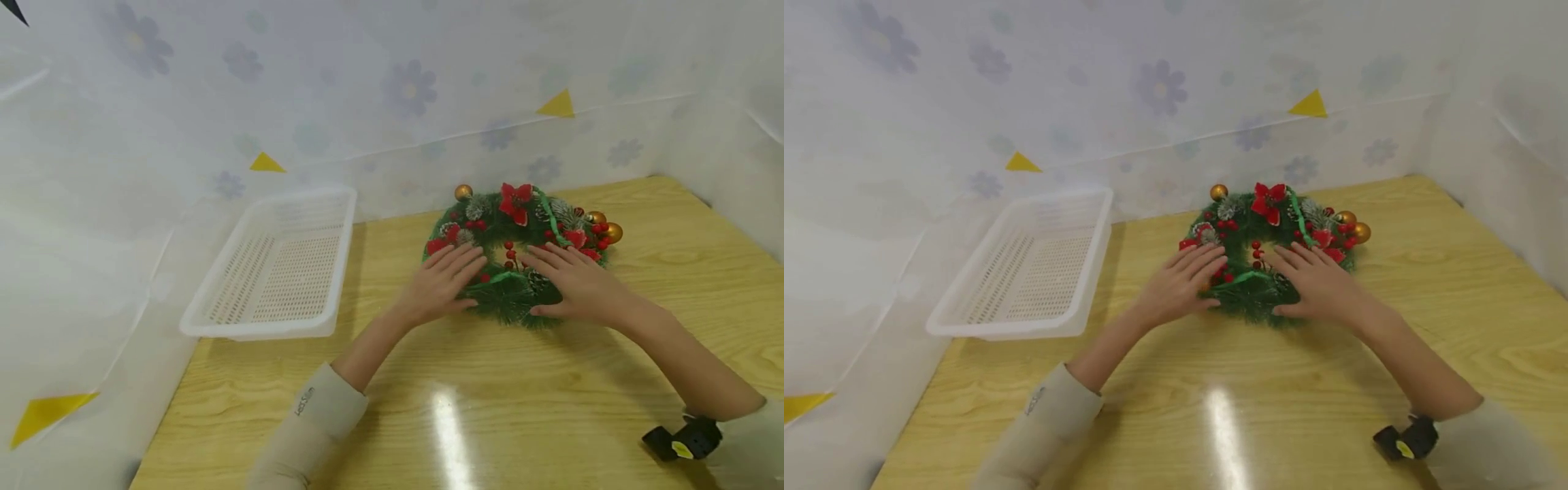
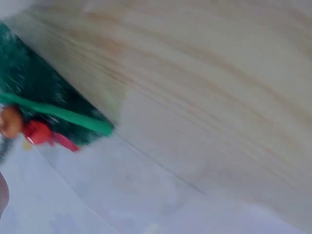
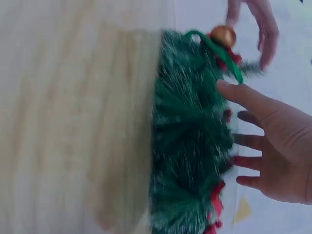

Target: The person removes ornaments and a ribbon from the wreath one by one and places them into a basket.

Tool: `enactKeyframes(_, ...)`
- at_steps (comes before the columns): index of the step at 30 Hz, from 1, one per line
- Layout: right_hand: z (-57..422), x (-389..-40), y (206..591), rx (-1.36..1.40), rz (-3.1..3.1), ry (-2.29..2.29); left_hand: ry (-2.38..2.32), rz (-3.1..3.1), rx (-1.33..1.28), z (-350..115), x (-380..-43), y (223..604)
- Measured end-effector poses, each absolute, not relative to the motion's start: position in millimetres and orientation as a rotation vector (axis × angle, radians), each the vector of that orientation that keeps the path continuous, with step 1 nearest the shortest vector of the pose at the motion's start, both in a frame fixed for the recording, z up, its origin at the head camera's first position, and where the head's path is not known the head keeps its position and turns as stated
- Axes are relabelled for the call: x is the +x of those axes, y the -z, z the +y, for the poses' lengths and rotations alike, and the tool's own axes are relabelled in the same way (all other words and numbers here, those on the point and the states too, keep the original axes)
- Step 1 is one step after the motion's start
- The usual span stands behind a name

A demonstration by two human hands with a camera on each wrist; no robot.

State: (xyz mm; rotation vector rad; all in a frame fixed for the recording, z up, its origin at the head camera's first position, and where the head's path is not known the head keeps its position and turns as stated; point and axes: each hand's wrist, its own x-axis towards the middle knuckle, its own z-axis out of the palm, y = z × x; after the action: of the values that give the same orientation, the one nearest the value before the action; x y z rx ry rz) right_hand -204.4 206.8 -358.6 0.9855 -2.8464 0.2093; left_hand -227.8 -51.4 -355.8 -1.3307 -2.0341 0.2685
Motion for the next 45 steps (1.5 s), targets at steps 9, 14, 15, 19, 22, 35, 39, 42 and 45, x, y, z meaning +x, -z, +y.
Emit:
enactKeyframes(9,177,-202,367,0.857,-2.929,-0.055,-0.169,-2.213,-1.308,-80,-264,365)
enactKeyframes(14,173,-201,368,0.85,-2.9,-0.044,-0.252,-2.472,-1.311,-80,-278,376)
enactKeyframes(15,173,-200,369,0.861,-2.887,-0.05,-0.267,-2.506,-1.315,-80,-281,377)
enactKeyframes(19,173,-200,371,0.904,-2.839,-0.074,-0.304,-2.572,-1.339,-81,-288,381)
enactKeyframes(22,176,-201,372,0.934,-2.804,-0.094,-0.266,-2.593,-1.381,-82,-292,383)
enactKeyframes(35,218,-222,375,1.152,-2.714,-0.259,-0.335,-2.627,-1.32,-67,-271,384)
enactKeyframes(39,231,-230,374,1.203,-2.708,-0.316,-0.382,-2.629,-1.26,-61,-268,383)
enactKeyframes(42,234,-232,370,1.188,-2.733,-0.302,-0.38,-2.639,-1.227,-60,-273,379)
enactKeyframes(45,229,-228,365,1.116,-2.796,-0.244,-0.379,-2.635,-1.242,-59,-284,377)
